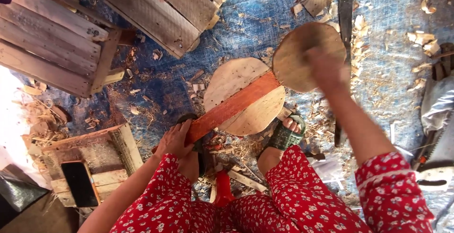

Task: Sanding and smoothing the wooden neck of a stringed instrument using a sanding block.

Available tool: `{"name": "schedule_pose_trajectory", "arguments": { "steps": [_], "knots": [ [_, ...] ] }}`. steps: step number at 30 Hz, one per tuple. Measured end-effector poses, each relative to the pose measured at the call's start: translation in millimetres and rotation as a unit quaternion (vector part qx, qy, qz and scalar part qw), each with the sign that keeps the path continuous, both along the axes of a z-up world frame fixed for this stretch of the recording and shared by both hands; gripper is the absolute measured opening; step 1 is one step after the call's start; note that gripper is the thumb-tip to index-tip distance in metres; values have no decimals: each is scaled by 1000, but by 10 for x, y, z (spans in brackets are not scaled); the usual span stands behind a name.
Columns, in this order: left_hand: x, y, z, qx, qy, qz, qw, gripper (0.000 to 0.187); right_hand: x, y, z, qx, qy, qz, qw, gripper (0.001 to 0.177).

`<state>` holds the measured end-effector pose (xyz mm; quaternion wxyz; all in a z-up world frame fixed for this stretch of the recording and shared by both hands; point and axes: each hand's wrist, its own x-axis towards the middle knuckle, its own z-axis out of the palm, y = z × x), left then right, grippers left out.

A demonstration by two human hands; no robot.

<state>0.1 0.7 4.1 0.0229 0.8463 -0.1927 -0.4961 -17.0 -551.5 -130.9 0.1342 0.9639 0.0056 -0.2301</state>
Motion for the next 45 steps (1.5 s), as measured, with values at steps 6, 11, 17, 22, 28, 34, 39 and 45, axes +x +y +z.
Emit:
{"name": "schedule_pose_trajectory", "arguments": {
  "steps": [6,11,17,22,28,34,39,45],
  "knots": [
    [-71,65,-168,-6,-7,-3,1000,91,-388,128,114,-6,-141,11,990,39],
    [-63,89,-207,-15,-9,-7,1000,92,-587,442,403,165,-3,-37,986,18],
    [-121,136,-276,-10,-10,-9,1000,93,-250,40,575,-3,-28,-177,984,12],
    [-61,5,-144,-16,-22,9,1000,91,-531,843,747,122,96,-117,981,9],
    [-105,76,-211,-25,-25,16,999,90,-304,-88,514,-34,-21,-169,985,13],
    [-27,5,-106,-10,-17,6,1000,92,-400,912,935,61,153,-200,966,26],
    [0,-65,-48,-27,-21,17,999,89,-661,148,511,201,-9,-240,950,28],
    [43,-60,-17,-32,-21,35,999,89,-498,425,606,74,-52,-165,982,21]
  ]
}}
